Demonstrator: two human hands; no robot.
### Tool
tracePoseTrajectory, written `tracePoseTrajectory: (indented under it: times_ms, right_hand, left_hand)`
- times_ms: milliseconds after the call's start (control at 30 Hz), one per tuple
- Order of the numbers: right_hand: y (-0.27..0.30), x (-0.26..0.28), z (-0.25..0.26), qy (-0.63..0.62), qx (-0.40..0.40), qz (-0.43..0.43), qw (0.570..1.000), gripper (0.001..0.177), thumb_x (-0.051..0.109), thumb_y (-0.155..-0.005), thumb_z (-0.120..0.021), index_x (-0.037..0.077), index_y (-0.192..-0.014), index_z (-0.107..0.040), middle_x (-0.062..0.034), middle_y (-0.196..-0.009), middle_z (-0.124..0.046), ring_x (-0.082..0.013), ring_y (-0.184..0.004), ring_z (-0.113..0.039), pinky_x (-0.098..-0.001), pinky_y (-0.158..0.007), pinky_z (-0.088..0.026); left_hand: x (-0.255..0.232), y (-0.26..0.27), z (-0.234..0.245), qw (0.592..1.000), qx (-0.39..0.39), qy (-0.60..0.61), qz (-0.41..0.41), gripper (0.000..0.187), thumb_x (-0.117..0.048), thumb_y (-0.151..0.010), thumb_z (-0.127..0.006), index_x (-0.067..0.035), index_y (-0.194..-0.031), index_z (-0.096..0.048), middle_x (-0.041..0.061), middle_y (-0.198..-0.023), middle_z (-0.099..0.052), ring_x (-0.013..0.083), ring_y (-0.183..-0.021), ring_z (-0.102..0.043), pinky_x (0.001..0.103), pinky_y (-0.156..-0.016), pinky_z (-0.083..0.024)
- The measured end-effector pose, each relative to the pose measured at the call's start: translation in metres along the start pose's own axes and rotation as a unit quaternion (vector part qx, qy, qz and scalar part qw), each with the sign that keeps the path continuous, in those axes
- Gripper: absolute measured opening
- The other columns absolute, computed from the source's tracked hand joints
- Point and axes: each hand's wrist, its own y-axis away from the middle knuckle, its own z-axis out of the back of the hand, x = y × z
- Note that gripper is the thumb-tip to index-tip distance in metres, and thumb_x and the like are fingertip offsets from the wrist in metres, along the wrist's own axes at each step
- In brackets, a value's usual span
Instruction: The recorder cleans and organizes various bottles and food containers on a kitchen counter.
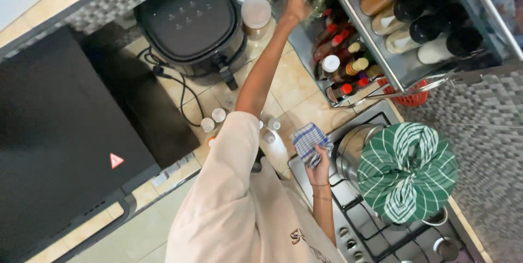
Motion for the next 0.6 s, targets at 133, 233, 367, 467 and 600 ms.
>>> tracePoseTrajectory:
  times_ms: [133,233,367,467,600]
  right_hand:
    - [0.005,0.002,0.027,0.01,-0.027,-0.003,1.0,0.044,0.014,-0.093,-0.063,0.0,-0.134,-0.056,-0.0142,-0.131,-0.065,-0.0319,-0.121,-0.064,-0.0492,-0.11,-0.047]
    - [0.006,0.011,0.019,0.005,-0.033,-0.015,0.999,0.045,0.012,-0.091,-0.062,0.001,-0.135,-0.056,-0.0129,-0.132,-0.065,-0.0303,-0.122,-0.063,-0.0484,-0.111,-0.046]
    - [0.008,0.013,0.032,0.0,-0.028,-0.017,0.999,0.046,0.013,-0.09,-0.062,0.0,-0.134,-0.055,-0.0147,-0.129,-0.066,-0.0338,-0.119,-0.064,-0.0519,-0.11,-0.047]
    - [0.006,0.016,0.04,-0.004,-0.026,-0.013,1.0,0.046,0.013,-0.091,-0.063,0.0,-0.135,-0.054,-0.0152,-0.13,-0.066,-0.0346,-0.12,-0.064,-0.0518,-0.11,-0.047]
    - [0.007,0.028,0.016,-0.001,-0.018,-0.001,1.0,0.047,0.014,-0.088,-0.064,0.002,-0.133,-0.055,-0.0134,-0.127,-0.067,-0.0331,-0.117,-0.065,-0.0535,-0.106,-0.05]
  left_hand:
    - [0.053,-0.033,-0.037,0.98,0.103,-0.108,0.131,0.082,-0.011,-0.075,-0.076,-0.003,-0.149,-0.042,0.018,-0.125,-0.067,0.0383,-0.117,-0.065,0.047,-0.098,-0.054]
    - [0.068,-0.039,-0.037,0.963,0.101,-0.24,0.074,0.056,-0.025,-0.072,-0.085,-0.006,-0.118,-0.06,0.021,-0.121,-0.066,0.0419,-0.112,-0.063,0.051,-0.088,-0.054]
    - [0.039,-0.019,-0.009,0.949,0.159,-0.229,0.148,0.05,-0.039,-0.082,-0.085,-0.009,-0.115,-0.064,0.02,-0.119,-0.069,0.0406,-0.111,-0.066,0.052,-0.092,-0.053]
    - [-0.004,-0.004,0.027,0.975,0.098,-0.179,0.091,0.054,-0.029,-0.08,-0.084,-0.006,-0.123,-0.06,0.023,-0.114,-0.068,0.045,-0.105,-0.065,0.053,-0.085,-0.053]
    - [-0.025,0.018,0.066,0.995,-0.031,-0.059,-0.068,0.056,-0.021,-0.073,-0.087,0.0,-0.118,-0.06,0.027,-0.108,-0.07,0.0497,-0.099,-0.065,0.051,-0.079,-0.056]
